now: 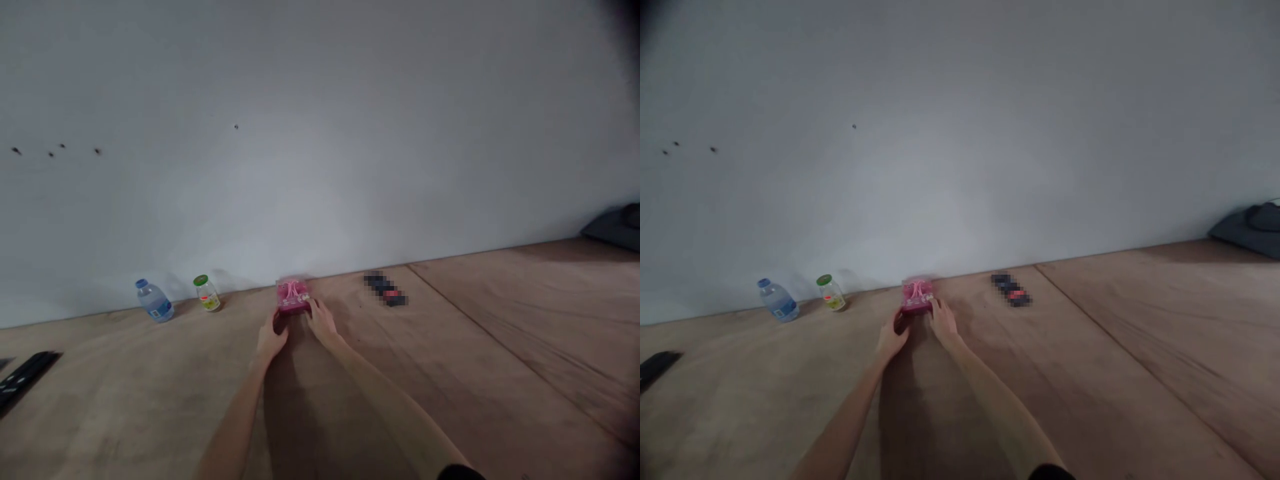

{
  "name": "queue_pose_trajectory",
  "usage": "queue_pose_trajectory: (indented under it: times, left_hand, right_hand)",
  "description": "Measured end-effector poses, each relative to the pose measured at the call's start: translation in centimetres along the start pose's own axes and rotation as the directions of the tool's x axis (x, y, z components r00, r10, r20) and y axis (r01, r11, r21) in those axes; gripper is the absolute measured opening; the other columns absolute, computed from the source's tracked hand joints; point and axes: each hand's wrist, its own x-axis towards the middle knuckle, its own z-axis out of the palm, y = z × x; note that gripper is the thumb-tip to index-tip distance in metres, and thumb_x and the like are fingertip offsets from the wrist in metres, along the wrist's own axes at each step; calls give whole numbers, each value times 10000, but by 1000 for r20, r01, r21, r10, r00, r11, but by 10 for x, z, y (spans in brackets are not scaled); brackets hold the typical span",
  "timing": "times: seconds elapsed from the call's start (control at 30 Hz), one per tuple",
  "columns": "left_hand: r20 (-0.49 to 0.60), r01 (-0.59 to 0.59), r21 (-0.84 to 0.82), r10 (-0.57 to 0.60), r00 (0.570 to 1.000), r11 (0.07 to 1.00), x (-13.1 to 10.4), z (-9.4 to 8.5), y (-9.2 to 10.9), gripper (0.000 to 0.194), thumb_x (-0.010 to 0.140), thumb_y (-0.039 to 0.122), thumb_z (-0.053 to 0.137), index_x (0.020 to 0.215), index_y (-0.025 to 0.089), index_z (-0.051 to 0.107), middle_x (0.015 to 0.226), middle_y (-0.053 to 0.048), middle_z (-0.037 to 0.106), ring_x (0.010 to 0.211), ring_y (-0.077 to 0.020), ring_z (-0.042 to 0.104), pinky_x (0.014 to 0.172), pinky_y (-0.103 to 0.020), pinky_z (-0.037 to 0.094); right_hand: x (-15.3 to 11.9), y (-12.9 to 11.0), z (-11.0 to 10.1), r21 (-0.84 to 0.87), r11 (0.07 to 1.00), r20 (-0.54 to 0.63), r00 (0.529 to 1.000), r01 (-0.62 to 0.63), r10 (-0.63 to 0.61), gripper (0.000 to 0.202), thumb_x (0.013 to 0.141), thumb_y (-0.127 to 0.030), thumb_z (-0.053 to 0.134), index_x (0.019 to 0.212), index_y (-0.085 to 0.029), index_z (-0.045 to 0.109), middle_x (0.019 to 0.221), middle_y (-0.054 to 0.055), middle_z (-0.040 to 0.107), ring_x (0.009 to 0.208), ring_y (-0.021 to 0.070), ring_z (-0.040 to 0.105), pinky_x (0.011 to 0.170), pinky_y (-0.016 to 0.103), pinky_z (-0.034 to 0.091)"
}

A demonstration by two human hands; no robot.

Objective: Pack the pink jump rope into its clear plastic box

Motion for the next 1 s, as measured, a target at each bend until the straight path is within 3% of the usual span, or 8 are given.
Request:
queue_pose_trajectory:
  times: [0.17,0.3,0.4,0.47,0.53,0.73,1.0]
  left_hand:
    - [-14,21,-44,-21,1000,999,-19,-4,-1,716,970,303,633,1651,230,425,1534,-181,670,1408,-357,671,1180,-418,570]
    - [-33,57,-7,-57,998,998,-45,-1,5,817,964,439,657,1691,207,367,1694,-224,490,1555,-420,503,1245,-516,507]
    - [16,11,127,-13,1000,992,-75,3,7,831,1020,515,537,1718,136,296,1780,-203,348,1660,-379,327,1355,-577,330]
    - [126,-53,216,26,992,975,-95,4,8,812,1040,519,505,1726,133,303,1795,-173,319,1680,-350,283,1377,-580,276]
    - [185,-84,282,32,982,956,-108,2,10,746,1081,536,443,1732,191,326,1802,-118,312,1687,-316,275,1387,-572,255]
    - [270,-77,383,-32,962,920,-113,-6,20,765,1077,635,449,1729,245,358,1815,-60,218,1695,-325,234,1394,-573,241]
    - [307,-74,349,-39,951,934,-109,2,7,780,1055,658,493,1719,266,376,1797,-61,206,1684,-358,240,1383,-618,251]
  right_hand:
    - [-18,-5,1,43,999,1,1000,6,-6,522,997,-175,569,1520,-184,570,1507,193,639,1404,329,626,1183,473,508]
    - [-51,-11,3,21,1000,-26,1000,0,0,762,1006,-311,621,1674,-55,360,1734,291,369,1631,423,350,1325,619,318]
    - [-86,-7,1,51,981,102,976,187,-192,776,1057,-355,535,1732,-78,271,1809,211,260,1696,357,219,1377,591,230]
    - [-108,0,-3,78,960,244,928,271,-282,762,1064,-411,544,1735,-128,318,1810,155,289,1700,343,210,1385,584,223]
    - [-123,7,-9,75,956,333,896,284,-293,684,1094,-428,494,1717,-165,389,1783,125,362,1690,337,249,1391,595,203]
    - [-134,7,-18,58,965,353,899,257,-260,653,1104,-510,493,1711,-282,419,1774,49,380,1666,364,310,1388,650,176]
    - [-127,13,-17,67,972,400,886,226,-234,605,1073,-349,515,1676,-319,481,1758,28,407,1653,336,351,1380,622,230]
